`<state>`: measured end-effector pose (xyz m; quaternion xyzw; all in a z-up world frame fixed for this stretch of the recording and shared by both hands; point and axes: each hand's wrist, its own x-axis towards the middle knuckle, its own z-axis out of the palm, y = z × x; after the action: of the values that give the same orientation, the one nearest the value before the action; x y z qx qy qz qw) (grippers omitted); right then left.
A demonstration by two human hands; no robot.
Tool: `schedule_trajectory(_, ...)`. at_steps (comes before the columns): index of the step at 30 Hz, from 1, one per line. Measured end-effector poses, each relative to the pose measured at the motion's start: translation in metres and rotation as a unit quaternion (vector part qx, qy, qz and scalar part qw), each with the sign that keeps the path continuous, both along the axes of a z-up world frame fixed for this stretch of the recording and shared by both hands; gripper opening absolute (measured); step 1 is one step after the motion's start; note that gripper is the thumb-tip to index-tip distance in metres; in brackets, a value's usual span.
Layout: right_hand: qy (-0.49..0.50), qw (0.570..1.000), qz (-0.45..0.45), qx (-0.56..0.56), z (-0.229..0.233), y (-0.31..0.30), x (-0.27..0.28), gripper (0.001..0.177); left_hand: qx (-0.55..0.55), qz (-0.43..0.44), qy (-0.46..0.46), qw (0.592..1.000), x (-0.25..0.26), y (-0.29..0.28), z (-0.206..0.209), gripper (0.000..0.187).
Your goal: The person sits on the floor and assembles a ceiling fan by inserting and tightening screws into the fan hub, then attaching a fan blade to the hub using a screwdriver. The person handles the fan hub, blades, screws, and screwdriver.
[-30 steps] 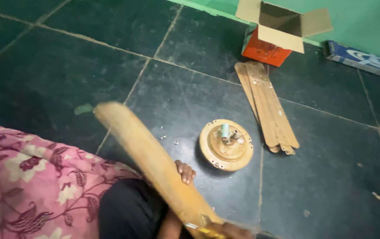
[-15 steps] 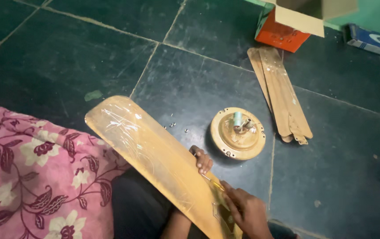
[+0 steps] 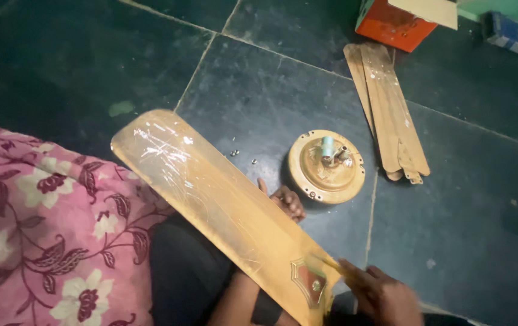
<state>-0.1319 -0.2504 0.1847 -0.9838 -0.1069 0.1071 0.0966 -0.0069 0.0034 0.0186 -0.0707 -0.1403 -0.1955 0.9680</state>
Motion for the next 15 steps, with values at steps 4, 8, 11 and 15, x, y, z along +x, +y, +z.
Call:
schedule_trajectory(4, 0.057, 0.993, 0.099, -0.009, -0.009, -0.057, -0.001, 0.050, 0.110, -0.087, 0.120, 0.983, -0.012, 0.004, 0.036, 0.086)
schedule_trajectory(8, -0.094, 0.973, 0.176, 0.116, -0.033, -0.072, -0.024, 0.041, 0.129, -0.122, 0.100, 0.979, -0.019, -0.001, 0.055, 0.095)
schedule_trajectory(11, -0.016, 0.994, 0.100, 0.046, -0.039, -0.061, -0.040, 0.042, 0.112, -0.164, 0.076, 0.977, -0.019, 0.007, 0.062, 0.103)
schedule_trajectory(15, 0.110, 0.991, -0.042, 0.070, -0.030, -0.058, -0.048, 0.045, 0.075, -0.240, 0.012, 0.968, -0.019, 0.010, 0.062, 0.105)
